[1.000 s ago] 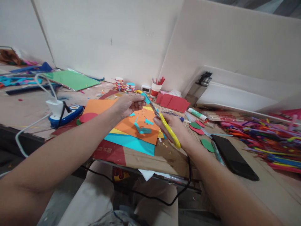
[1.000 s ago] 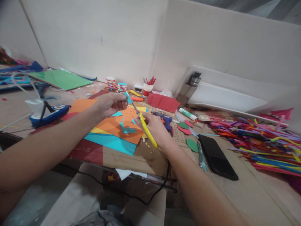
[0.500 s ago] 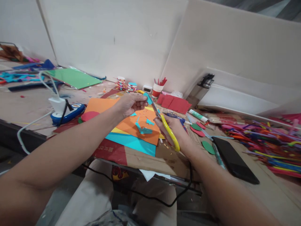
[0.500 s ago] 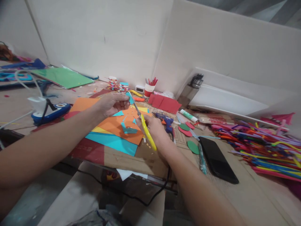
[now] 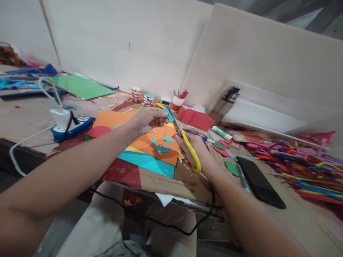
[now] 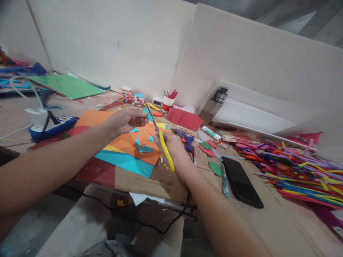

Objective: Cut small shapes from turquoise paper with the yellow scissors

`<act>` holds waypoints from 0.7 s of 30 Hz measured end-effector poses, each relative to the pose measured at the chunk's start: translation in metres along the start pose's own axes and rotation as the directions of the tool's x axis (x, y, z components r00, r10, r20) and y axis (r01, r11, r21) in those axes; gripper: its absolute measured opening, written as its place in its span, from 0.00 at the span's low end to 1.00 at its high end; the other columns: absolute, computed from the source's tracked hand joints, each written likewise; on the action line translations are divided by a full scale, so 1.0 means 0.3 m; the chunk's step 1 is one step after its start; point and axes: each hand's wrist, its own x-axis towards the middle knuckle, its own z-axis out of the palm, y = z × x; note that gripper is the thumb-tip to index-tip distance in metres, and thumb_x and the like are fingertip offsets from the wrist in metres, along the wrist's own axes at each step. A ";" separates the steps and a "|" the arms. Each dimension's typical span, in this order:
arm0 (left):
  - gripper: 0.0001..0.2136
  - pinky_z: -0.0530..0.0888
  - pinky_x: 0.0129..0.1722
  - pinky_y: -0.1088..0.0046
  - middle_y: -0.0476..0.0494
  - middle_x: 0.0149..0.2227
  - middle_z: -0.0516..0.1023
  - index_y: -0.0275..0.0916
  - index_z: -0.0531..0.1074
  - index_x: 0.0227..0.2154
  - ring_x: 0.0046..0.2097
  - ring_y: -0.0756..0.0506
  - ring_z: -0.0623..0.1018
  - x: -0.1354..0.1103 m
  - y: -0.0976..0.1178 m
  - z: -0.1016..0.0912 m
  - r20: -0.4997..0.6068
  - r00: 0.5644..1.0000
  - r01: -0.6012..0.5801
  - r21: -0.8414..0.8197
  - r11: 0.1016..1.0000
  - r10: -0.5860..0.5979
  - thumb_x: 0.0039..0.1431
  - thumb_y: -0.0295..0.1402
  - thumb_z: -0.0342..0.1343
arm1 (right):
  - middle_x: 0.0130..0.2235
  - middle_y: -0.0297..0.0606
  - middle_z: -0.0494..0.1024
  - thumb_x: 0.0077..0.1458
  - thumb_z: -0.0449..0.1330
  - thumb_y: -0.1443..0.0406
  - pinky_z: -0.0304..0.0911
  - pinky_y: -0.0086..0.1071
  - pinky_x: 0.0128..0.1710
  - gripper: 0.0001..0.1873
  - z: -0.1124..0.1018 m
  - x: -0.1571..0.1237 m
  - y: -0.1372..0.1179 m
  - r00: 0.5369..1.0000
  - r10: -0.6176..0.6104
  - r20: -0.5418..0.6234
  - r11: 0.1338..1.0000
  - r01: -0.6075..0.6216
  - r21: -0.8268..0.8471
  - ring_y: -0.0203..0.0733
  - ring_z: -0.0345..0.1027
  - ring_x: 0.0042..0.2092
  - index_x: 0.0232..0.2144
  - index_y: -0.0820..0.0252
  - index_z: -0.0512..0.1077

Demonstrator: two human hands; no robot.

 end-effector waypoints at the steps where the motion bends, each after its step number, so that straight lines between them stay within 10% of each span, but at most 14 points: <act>1: 0.03 0.70 0.31 0.76 0.48 0.21 0.75 0.32 0.72 0.23 0.26 0.53 0.76 -0.003 0.000 0.001 0.000 1.000 -0.014 -0.004 1.000 0.014 0.49 0.24 0.60 | 0.18 0.29 0.64 0.55 0.55 0.48 0.51 0.25 0.15 0.20 0.001 0.001 0.004 1.000 0.020 -0.008 0.999 -0.020 0.045 0.31 0.55 0.17 0.25 0.58 0.64; 9: 0.06 0.65 0.28 0.77 0.46 0.22 0.75 0.33 0.74 0.22 0.26 0.53 0.74 -0.020 -0.037 0.022 0.043 0.996 -0.083 0.184 0.979 0.076 0.46 0.30 0.64 | 0.25 0.25 0.67 0.46 0.64 0.49 0.57 0.24 0.19 0.26 -0.011 0.031 0.017 0.987 0.054 -0.154 0.884 0.024 0.467 0.29 0.58 0.19 0.43 0.54 0.64; 21: 0.06 0.69 0.30 0.76 0.47 0.23 0.74 0.34 0.75 0.24 0.26 0.53 0.72 -0.038 -0.080 0.055 0.184 0.982 -0.088 0.204 0.975 0.051 0.48 0.31 0.64 | 0.25 0.24 0.66 0.43 0.68 0.56 0.57 0.25 0.19 0.25 0.004 0.038 0.021 0.991 0.038 -0.126 0.733 0.058 0.678 0.28 0.59 0.20 0.42 0.54 0.63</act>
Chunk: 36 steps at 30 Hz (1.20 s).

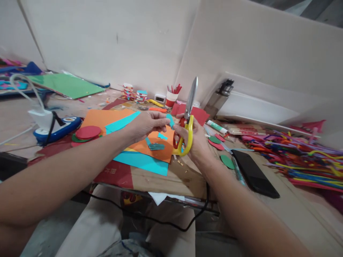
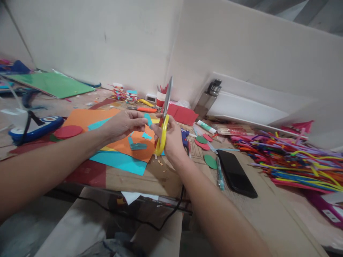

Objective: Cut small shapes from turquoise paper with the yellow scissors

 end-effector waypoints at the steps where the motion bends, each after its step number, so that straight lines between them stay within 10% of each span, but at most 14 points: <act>1: 0.07 0.69 0.30 0.76 0.47 0.23 0.74 0.34 0.76 0.25 0.26 0.53 0.73 0.001 -0.002 -0.002 0.027 1.000 -0.004 -0.009 1.000 0.004 0.49 0.32 0.64 | 0.24 0.23 0.66 0.43 0.67 0.58 0.57 0.25 0.19 0.25 -0.005 0.004 0.003 0.999 0.033 0.016 0.999 -0.034 0.042 0.29 0.60 0.20 0.42 0.54 0.63; 17: 0.08 0.67 0.29 0.77 0.48 0.24 0.74 0.36 0.76 0.25 0.26 0.54 0.70 0.003 -0.002 -0.022 0.163 0.987 0.006 -0.106 0.994 0.011 0.46 0.35 0.67 | 0.24 0.26 0.65 0.37 0.69 0.68 0.51 0.19 0.19 0.20 0.014 0.000 -0.021 0.919 0.298 0.259 0.864 -0.375 0.337 0.26 0.55 0.23 0.32 0.57 0.63; 24: 0.06 0.67 0.29 0.77 0.48 0.25 0.73 0.33 0.74 0.23 0.26 0.55 0.70 0.005 0.022 -0.020 -0.065 0.996 0.053 -0.141 0.989 -0.062 0.47 0.30 0.65 | 0.27 0.30 0.68 0.53 0.57 0.45 0.56 0.26 0.19 0.22 -0.012 0.004 -0.002 0.980 0.185 0.067 0.972 -0.173 -0.157 0.31 0.58 0.22 0.39 0.55 0.64; 30: 0.03 0.68 0.31 0.75 0.48 0.27 0.76 0.34 0.74 0.25 0.32 0.51 0.76 0.010 0.050 -0.052 -0.309 0.948 0.016 -0.196 0.980 -0.078 0.48 0.26 0.62 | 0.34 0.36 0.70 0.58 0.53 0.48 0.59 0.33 0.36 0.19 -0.051 -0.001 -0.026 0.973 -0.066 0.221 0.722 0.200 -0.662 0.39 0.63 0.36 0.36 0.58 0.65; 36: 0.03 0.69 0.30 0.76 0.48 0.23 0.76 0.33 0.72 0.25 0.28 0.52 0.76 0.021 0.057 -0.061 -0.353 0.932 -0.005 -0.237 0.972 -0.081 0.52 0.24 0.57 | 0.35 0.36 0.71 0.59 0.52 0.50 0.57 0.32 0.35 0.18 -0.044 -0.007 -0.033 0.955 0.024 0.296 0.669 0.205 -0.714 0.39 0.62 0.36 0.34 0.60 0.67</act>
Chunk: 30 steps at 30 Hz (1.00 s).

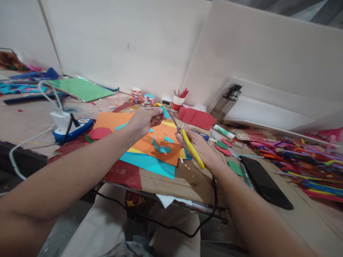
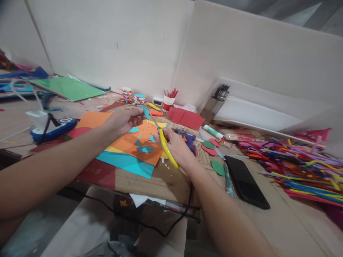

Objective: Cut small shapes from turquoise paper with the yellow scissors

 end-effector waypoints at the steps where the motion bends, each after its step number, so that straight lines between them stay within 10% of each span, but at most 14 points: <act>1: 0.03 0.69 0.30 0.76 0.48 0.23 0.75 0.33 0.72 0.24 0.28 0.53 0.76 0.002 0.000 -0.001 -0.005 1.000 -0.002 -0.004 1.000 0.002 0.52 0.24 0.57 | 0.35 0.36 0.72 0.59 0.53 0.50 0.57 0.32 0.36 0.19 0.001 0.000 -0.001 1.000 -0.005 0.005 1.000 0.005 0.004 0.39 0.62 0.36 0.34 0.60 0.68; 30: 0.02 0.67 0.31 0.75 0.47 0.24 0.75 0.33 0.73 0.24 0.28 0.52 0.76 0.000 -0.014 0.005 -0.041 0.999 -0.020 -0.034 0.999 0.019 0.50 0.25 0.57 | 0.22 0.29 0.63 0.56 0.53 0.45 0.52 0.26 0.21 0.23 0.009 0.001 -0.013 0.994 0.087 0.072 0.984 -0.096 0.147 0.30 0.55 0.21 0.29 0.60 0.65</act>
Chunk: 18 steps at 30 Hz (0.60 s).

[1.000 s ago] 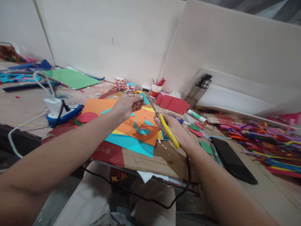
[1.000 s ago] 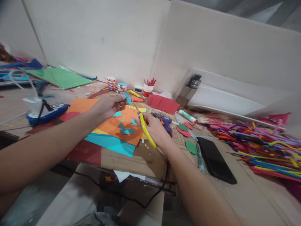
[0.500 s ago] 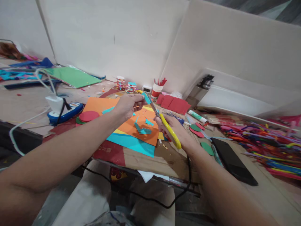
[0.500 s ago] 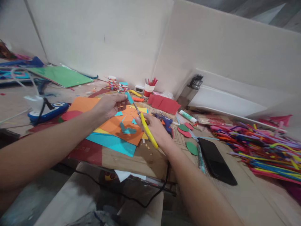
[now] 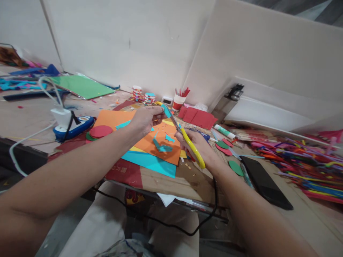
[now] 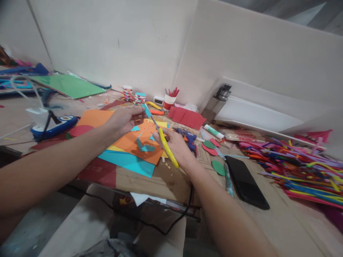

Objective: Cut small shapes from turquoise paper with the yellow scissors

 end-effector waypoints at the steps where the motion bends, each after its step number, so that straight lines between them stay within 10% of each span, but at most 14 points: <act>1: 0.02 0.67 0.31 0.75 0.47 0.24 0.75 0.33 0.73 0.24 0.28 0.52 0.76 0.000 0.000 0.000 -0.001 1.000 0.001 0.000 1.000 -0.001 0.50 0.25 0.57 | 0.22 0.28 0.63 0.55 0.53 0.45 0.51 0.26 0.21 0.23 0.001 0.000 -0.001 1.000 -0.006 -0.006 1.000 0.006 0.007 0.30 0.54 0.21 0.29 0.60 0.65; 18: 0.01 0.67 0.31 0.76 0.47 0.25 0.76 0.33 0.73 0.25 0.27 0.52 0.75 0.006 -0.002 -0.003 0.009 1.000 0.005 -0.024 1.000 -0.004 0.50 0.24 0.58 | 0.20 0.28 0.63 0.51 0.56 0.43 0.52 0.26 0.20 0.25 0.018 -0.004 -0.006 0.999 0.028 -0.046 0.997 -0.025 0.079 0.31 0.54 0.20 0.28 0.60 0.67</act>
